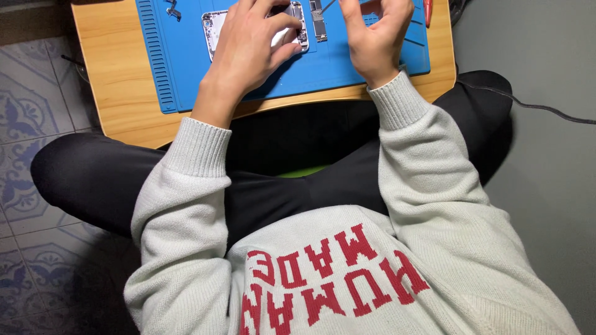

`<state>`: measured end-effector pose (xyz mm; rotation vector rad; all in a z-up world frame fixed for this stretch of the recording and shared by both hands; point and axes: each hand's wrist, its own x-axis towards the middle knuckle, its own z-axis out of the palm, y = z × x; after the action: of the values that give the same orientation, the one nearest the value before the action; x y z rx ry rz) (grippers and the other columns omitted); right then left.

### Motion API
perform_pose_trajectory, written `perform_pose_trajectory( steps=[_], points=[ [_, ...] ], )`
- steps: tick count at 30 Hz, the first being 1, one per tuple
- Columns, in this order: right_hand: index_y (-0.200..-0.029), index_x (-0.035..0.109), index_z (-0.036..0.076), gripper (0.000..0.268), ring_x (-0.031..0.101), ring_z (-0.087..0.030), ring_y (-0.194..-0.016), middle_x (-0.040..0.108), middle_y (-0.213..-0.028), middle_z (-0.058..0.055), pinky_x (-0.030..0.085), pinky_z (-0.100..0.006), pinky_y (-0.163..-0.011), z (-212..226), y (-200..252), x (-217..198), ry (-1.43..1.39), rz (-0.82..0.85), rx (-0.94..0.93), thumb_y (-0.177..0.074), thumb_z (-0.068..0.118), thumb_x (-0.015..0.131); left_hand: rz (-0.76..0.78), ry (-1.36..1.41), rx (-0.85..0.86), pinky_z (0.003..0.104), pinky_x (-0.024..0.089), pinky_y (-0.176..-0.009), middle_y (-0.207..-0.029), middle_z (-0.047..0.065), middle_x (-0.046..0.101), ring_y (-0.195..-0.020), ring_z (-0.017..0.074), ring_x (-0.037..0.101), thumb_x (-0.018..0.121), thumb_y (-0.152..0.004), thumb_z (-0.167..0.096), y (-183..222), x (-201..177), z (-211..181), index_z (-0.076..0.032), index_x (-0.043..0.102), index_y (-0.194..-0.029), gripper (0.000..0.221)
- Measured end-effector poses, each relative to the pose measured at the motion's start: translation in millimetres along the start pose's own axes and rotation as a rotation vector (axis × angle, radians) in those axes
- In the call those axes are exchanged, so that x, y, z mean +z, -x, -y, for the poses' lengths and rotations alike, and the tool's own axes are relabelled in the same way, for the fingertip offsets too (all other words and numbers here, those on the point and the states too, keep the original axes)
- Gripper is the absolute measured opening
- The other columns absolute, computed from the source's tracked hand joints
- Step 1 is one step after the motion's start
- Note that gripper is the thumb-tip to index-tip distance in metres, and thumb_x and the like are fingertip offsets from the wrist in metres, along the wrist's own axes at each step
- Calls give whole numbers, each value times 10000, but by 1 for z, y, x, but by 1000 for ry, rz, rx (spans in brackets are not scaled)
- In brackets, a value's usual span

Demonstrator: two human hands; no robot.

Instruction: Repairing a mobile phone by manipulating internal components and using precision tools.

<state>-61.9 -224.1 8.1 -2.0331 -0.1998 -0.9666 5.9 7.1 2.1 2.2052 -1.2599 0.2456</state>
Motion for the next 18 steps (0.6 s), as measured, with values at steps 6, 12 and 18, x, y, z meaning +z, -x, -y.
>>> perform_pose_trajectory(
  steps=[6,12,18],
  points=[
    [-1083,682,44,110,699,-197,-788,743,-925,-93,528,-330,-637,2,2,8,-94,45,32,-1060,112,765,10,16,-12,469,493,-829,-1229,100,642,-1108,324,574,935,-942,-254,-3,-1,0,-66,696,-1194,395],
    [-1066,513,74,236,810,-280,-885,707,-951,-126,597,-357,-665,-21,-5,9,-371,80,239,-1090,152,735,52,-100,13,474,508,-897,-1264,106,634,-1106,332,536,909,-941,-363,-4,4,4,-52,726,-1250,475],
    [-741,325,119,555,323,-135,-621,393,-658,-19,269,-374,-621,-45,-27,26,-219,112,168,-1143,-46,671,97,-143,7,469,514,-839,-1307,99,608,-1087,329,526,862,-957,-389,-4,3,3,-60,668,-1276,497]
  ],
)
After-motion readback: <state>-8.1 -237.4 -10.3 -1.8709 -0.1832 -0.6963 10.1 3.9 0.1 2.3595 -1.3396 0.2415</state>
